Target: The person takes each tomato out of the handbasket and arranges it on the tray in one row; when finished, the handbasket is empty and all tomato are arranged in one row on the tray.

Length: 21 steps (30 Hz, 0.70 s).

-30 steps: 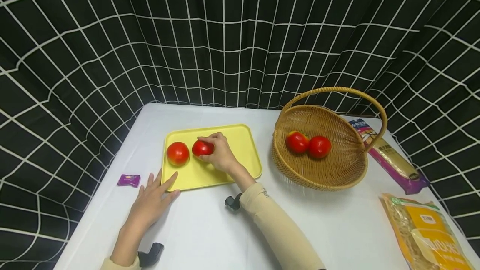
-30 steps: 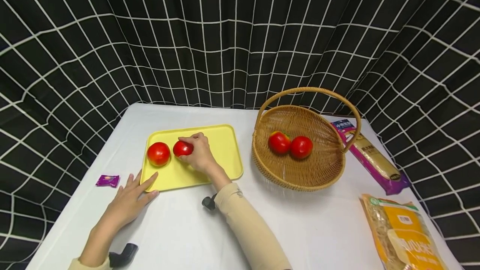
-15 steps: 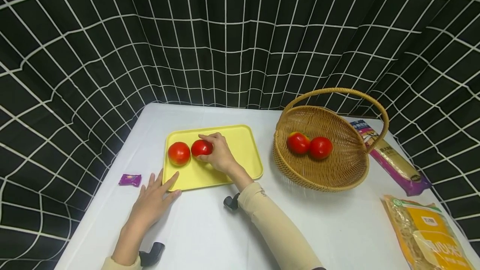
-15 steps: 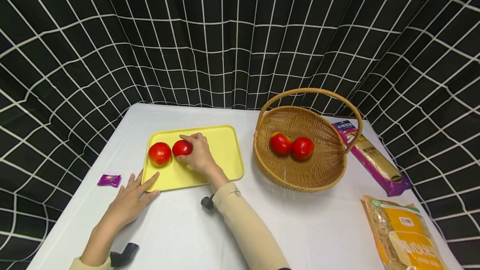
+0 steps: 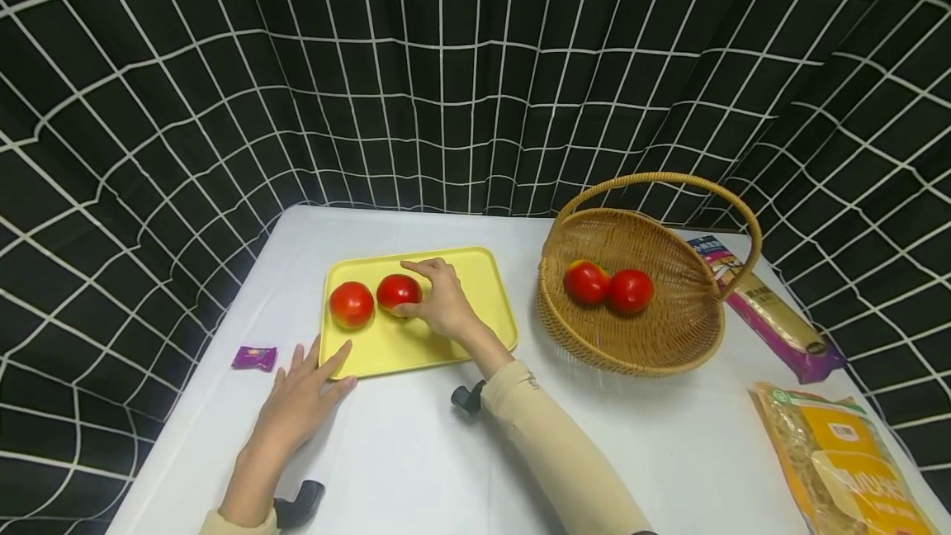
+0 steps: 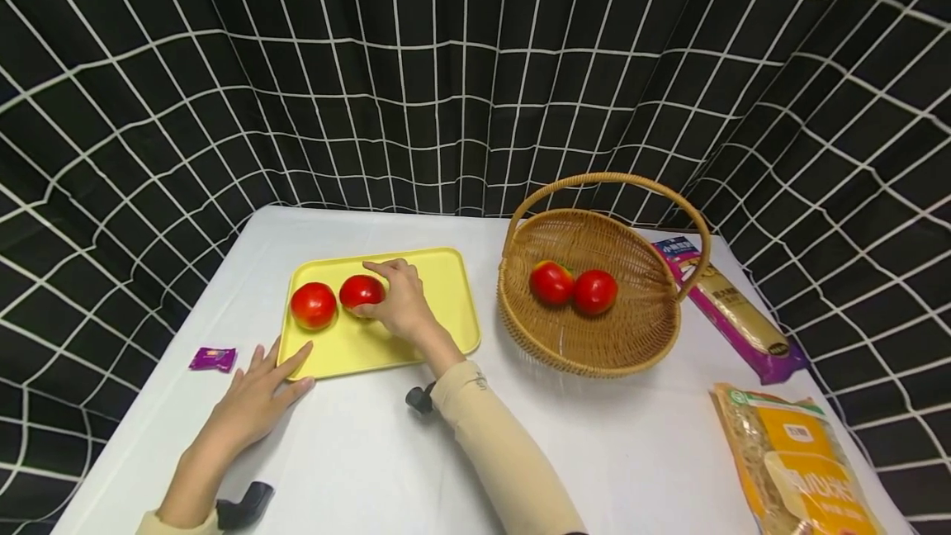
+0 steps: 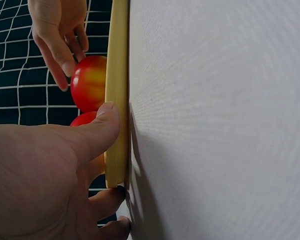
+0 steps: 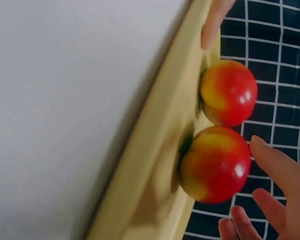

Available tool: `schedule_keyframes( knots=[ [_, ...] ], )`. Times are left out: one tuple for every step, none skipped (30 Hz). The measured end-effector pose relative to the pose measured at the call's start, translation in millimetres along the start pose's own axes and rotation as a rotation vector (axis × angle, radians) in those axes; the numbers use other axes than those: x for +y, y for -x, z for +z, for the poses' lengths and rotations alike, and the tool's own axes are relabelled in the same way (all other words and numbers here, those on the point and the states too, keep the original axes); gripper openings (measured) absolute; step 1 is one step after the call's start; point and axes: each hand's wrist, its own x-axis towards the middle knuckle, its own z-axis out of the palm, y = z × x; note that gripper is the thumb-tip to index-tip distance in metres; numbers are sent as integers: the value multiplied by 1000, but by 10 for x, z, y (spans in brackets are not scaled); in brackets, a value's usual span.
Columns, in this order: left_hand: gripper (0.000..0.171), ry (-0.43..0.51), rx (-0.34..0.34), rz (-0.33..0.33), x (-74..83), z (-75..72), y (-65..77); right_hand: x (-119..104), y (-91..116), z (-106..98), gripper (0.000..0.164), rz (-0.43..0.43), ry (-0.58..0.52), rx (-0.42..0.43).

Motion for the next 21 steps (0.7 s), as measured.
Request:
schedule_keyframes(
  knots=[
    [68, -3, 3, 3, -2, 1, -1, 2, 8, -31, 74, -1, 3, 2],
    [68, -6, 4, 4, -4, 2, -1, 2, 17, -65, 74, -3, 5, 3],
    [68, -8, 4, 5, -6, 4, -2, 2, 26, -100, 74, -9, 4, 6],
    [68, -9, 4, 6, -10, 6, -3, 2, 34, -135, 74, -14, 5, 11],
    [68, -10, 3, 6, -13, 8, -6, 1, 43, -172, 74, -21, 8, 15],
    [68, -9, 2, 5, -16, 12, -9, -1, 52, -208, 74, -28, 11, 21],
    [68, -7, 0, 3, -19, 16, -14, 0, 61, -243, 74, -33, 14, 28],
    [68, -5, -3, 2, -23, 19, -18, -3, 72, -279, 74, -38, 16, 35],
    [68, -3, -6, 0, -25, 23, -22, -8, 85, -319, 73, -48, 19, 43],
    [68, -1, -6, 0, -26, 25, -25, -11, 101, -358, 73, -57, 24, 51],
    [69, 1, -8, -2, -26, 28, -25, -20, 122, -400, 73, -65, 33, 60],
    [68, 0, -10, -4, -26, 30, -24, -28, 145, -445, 73, -77, 38, 68],
    [68, 0, -11, -5, -26, 31, -23, -39, 172, -494, 73, -86, 43, 74],
    [69, 0, -12, -6, -26, 31, -22, -52, 200, -548, 74, -96, 48, 82],
    [69, -2, -12, -6, -26, 31, -20, -66, 230, -610, 74, -110, 51, 90],
    [69, -3, -12, -7, -27, 31, -19, -85, 264, -676, 75, -118, 53, 98],
    [69, -5, -13, -9, -28, 30, -18, -100, 296, -749, 75, -127, 47, 104],
    [69, -7, -14, -9, -29, 29, -18, -110, 328, -827, 76, -139, 35, 109],
    [69, -8, -14, -7, -30, 27, -20, -118, 361, -909, 76, -144, 23, 112],
    [69, -11, -14, -7, -31, 27, -22, -123, 398, -994, 76, -153, 7, 113],
    [69, -11, -16, -8, -32, 27, -23, -127, 437, -1082, 77, -160, -12, 109]
  ],
)
